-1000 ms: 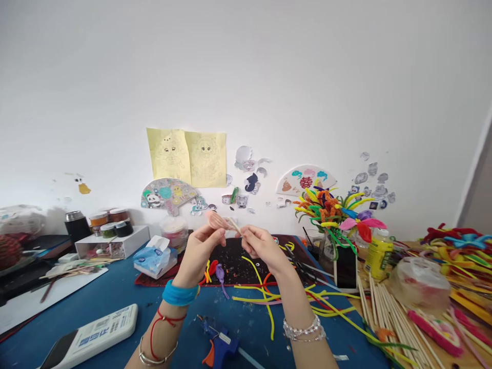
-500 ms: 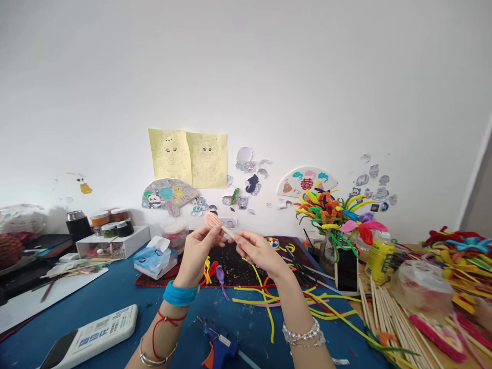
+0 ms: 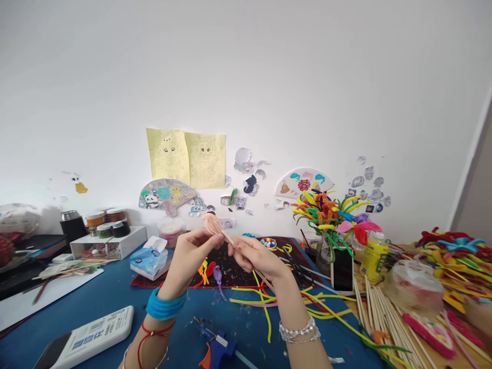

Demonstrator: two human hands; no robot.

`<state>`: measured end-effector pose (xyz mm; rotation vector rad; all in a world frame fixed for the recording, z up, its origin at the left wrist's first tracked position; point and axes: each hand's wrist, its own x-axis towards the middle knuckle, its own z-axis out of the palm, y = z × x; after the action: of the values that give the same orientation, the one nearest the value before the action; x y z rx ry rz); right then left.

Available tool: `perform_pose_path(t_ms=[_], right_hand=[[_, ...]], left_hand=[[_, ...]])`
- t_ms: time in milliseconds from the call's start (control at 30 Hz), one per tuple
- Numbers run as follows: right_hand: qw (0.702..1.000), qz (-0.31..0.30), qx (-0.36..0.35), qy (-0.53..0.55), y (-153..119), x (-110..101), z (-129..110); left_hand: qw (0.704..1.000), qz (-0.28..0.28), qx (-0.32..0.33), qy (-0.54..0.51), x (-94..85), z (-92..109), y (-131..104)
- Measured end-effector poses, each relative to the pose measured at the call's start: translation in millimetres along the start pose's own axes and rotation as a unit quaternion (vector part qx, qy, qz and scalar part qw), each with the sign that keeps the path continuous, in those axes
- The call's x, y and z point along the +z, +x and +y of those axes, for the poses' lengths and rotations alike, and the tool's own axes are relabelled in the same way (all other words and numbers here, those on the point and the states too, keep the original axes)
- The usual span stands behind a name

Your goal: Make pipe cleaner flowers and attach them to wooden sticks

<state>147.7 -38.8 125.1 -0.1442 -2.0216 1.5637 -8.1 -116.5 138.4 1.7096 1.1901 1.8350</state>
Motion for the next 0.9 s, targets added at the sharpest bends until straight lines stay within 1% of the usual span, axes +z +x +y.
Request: perform_pose_path(t_ms=[67, 133, 200, 300, 400, 500, 567, 633, 767, 900], right_hand=[[1.0, -0.001, -0.001, 0.006, 1, 1, 1], [1.0, -0.001, -0.006, 0.02, 3, 4, 2], [0.999, -0.005, -0.011, 0.038, 4, 6, 2], [0.997, -0.017, -0.006, 0.075, 5, 9, 2], [0.993, -0.038, 0.007, 0.11, 2, 10, 1], [0.99, -0.062, 0.018, 0.122, -2, 10, -1], [0.989, -0.082, 0.025, 0.121, -4, 10, -2], [0.987, -0.102, 0.033, 0.12, -6, 11, -3], [0.984, -0.116, 0.042, 0.127, -5, 12, -2], [0.986, -0.106, 0.041, 0.119, -2, 11, 2]], left_hand=[[1.0, 0.005, 0.01, -0.021, -0.1, -2, 2], [0.998, -0.005, 0.02, -0.055, -0.8, -2, 3], [0.996, -0.037, 0.018, -0.078, -2.7, 0, 4], [0.993, -0.088, 0.011, -0.081, -6.9, 6, 3], [0.99, -0.118, 0.017, -0.073, -11.2, 15, -2], [0.981, -0.169, 0.004, -0.095, -15.7, 21, -6], [0.972, -0.204, -0.007, -0.119, -18.7, 22, -7], [0.964, -0.225, -0.011, -0.139, -21.0, 19, -8], [0.955, -0.238, -0.013, -0.176, -21.6, 8, -6], [0.955, -0.221, -0.003, -0.199, -20.0, -2, -3]])
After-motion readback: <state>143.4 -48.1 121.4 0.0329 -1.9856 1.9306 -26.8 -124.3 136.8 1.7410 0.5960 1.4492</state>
